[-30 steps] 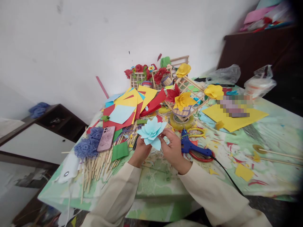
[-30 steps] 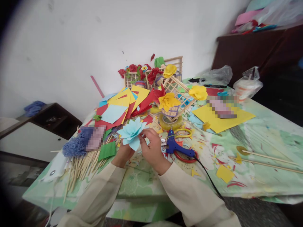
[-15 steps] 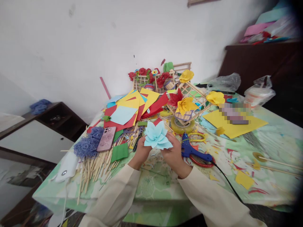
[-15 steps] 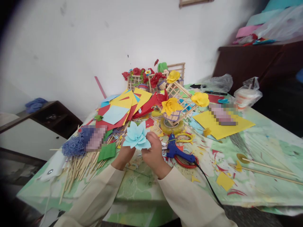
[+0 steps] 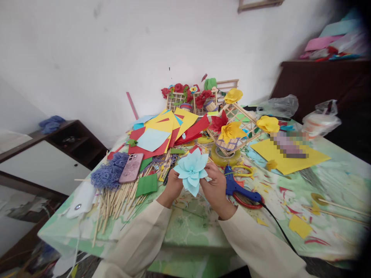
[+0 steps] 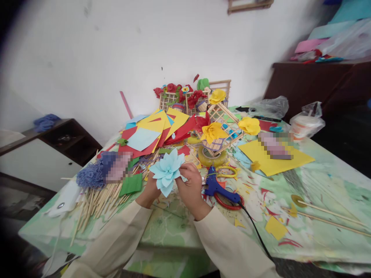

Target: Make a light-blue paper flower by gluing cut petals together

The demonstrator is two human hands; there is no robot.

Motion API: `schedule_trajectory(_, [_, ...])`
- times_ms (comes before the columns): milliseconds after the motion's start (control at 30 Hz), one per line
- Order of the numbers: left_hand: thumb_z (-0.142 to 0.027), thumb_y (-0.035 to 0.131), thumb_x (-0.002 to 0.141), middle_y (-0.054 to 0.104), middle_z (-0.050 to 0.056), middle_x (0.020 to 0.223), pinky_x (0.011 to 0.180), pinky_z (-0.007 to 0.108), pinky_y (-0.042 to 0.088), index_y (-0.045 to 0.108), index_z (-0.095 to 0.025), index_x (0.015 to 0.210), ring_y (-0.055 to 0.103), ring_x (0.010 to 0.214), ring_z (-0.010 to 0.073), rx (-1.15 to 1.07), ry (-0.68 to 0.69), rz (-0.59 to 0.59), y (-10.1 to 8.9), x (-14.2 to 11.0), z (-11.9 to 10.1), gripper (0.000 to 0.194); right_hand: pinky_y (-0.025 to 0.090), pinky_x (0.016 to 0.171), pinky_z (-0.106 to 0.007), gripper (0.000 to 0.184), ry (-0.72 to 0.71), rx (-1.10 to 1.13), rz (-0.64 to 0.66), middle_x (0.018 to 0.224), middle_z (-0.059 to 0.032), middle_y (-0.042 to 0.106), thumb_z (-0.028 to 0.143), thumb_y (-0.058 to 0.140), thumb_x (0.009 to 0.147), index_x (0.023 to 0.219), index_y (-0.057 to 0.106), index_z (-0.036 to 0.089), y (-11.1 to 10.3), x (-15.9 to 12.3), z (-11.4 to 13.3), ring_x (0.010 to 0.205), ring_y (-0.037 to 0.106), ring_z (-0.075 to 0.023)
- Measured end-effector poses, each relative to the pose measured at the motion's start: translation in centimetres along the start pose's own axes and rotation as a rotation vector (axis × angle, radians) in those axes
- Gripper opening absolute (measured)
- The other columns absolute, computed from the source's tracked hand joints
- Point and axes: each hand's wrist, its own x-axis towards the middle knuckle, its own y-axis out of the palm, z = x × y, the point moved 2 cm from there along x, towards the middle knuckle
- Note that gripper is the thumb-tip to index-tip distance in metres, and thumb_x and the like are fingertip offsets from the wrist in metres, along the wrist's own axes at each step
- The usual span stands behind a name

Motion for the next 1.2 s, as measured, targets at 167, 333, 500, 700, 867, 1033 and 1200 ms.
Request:
schedule_trajectory(167, [-0.019,0.081,0.053,0.072,0.005,0.081,0.088,0.038,0.049,0.072,-0.019,0.077,0.064,0.088,0.0234,-0.037,0.006,-0.008,0.0,-0.1,-0.3,0.025,0.045,0.078,-0.035,0.013,0.026,-0.027,0.005,0.080,-0.0042,0.066,0.018,0.059,0.076,0.070,0.070,0.022,0.0,0.1,0.1,0.083,0.059,-0.0192])
schedule_trajectory(333, [-0.020,0.084,0.047,0.071,0.004,0.081,0.084,0.035,0.051,0.071,-0.020,0.072,0.064,0.084,0.0222,-0.081,-0.007,-0.039,-0.3,-0.4,0.4,0.028,0.044,0.082,-0.036,0.014,0.023,-0.037,0.020,0.079,-0.0049,0.066,0.023,0.057,0.080,0.071,0.067,0.022,0.0,0.3,0.0,0.086,0.059,-0.0205])
schedule_trajectory(500, [-0.027,0.081,0.054,0.071,0.004,0.081,0.081,0.035,0.051,0.071,-0.020,0.077,0.064,0.080,0.0208,-0.098,0.030,-0.105,-1.2,-0.6,1.8,0.026,0.045,0.080,-0.035,0.015,0.008,-0.043,0.055,0.081,-0.0045,0.067,0.027,0.055,0.081,0.075,0.067,0.022,0.0,0.3,-0.2,0.084,0.059,-0.0199])
schedule_trajectory(700, [-0.022,0.077,0.060,0.072,0.005,0.083,0.086,0.038,0.049,0.073,-0.020,0.077,0.065,0.084,0.0221,0.073,0.122,-0.030,-1.0,-0.3,1.3,0.017,0.044,0.080,-0.036,0.016,0.023,-0.033,0.070,0.087,-0.0059,0.067,0.024,0.053,0.081,0.080,0.069,0.021,0.1,0.3,-0.8,0.087,0.058,-0.0205])
schedule_trajectory(867, [-0.022,0.074,0.064,0.072,0.005,0.079,0.083,0.038,0.049,0.073,-0.022,0.070,0.065,0.082,0.0224,0.178,0.133,-0.013,-0.9,0.0,0.5,0.005,0.044,0.079,-0.035,0.018,0.058,-0.034,0.090,0.086,-0.0058,0.067,0.021,0.052,0.079,0.082,0.070,0.022,0.1,0.4,-0.7,0.084,0.057,-0.0205])
schedule_trajectory(1033, [-0.021,0.070,0.068,0.072,0.003,0.077,0.076,0.035,0.050,0.073,-0.022,0.072,0.063,0.076,0.0205,0.250,0.135,-0.018,-0.9,0.0,0.5,0.006,0.043,0.077,-0.034,0.018,0.011,-0.091,0.082,0.085,-0.0062,0.066,0.022,0.052,0.080,0.083,0.070,0.021,0.1,0.2,-0.4,0.082,0.056,-0.0203])
schedule_trajectory(1200, [-0.018,0.068,0.066,0.070,0.002,0.073,0.074,0.032,0.048,0.071,-0.021,0.069,0.061,0.073,0.0194,0.254,0.173,-0.115,-0.7,-0.1,0.1,0.006,0.042,0.079,-0.035,0.019,-0.028,-0.194,0.122,0.089,-0.0065,0.064,0.017,0.049,0.082,0.085,0.067,0.021,0.4,-0.2,-0.4,0.089,0.055,-0.0214])
